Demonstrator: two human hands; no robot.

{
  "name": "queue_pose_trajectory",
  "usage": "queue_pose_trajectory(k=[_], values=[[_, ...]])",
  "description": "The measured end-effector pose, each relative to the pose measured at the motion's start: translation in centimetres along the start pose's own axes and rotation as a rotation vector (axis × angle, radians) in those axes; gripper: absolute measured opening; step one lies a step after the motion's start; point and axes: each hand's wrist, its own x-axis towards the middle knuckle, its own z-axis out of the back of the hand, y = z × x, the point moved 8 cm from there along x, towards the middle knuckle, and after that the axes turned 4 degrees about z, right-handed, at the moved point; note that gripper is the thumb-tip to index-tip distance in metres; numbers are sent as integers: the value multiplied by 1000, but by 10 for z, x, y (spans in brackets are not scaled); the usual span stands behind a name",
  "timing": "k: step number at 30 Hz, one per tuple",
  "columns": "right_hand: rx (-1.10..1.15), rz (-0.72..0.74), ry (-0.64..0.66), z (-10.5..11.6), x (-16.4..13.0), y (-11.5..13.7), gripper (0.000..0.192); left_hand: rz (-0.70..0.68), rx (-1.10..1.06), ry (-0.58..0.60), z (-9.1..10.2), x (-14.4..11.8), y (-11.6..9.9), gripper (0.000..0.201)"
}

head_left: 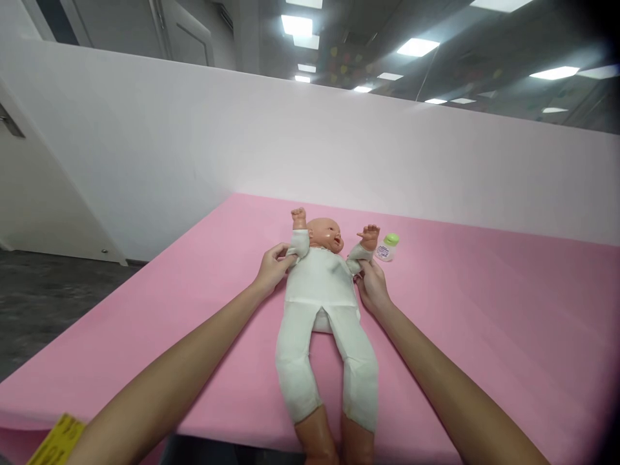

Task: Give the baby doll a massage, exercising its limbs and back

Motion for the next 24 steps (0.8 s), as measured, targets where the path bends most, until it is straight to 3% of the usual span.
queue_pose_trajectory(k=[9,24], values=[[-39,-23,-10,2,-1,-1,41,43,-64,-15,-1,-1,1,32],[-3,41,70,-7,-4,5,23,58,-14,-42,4,0,6,44]])
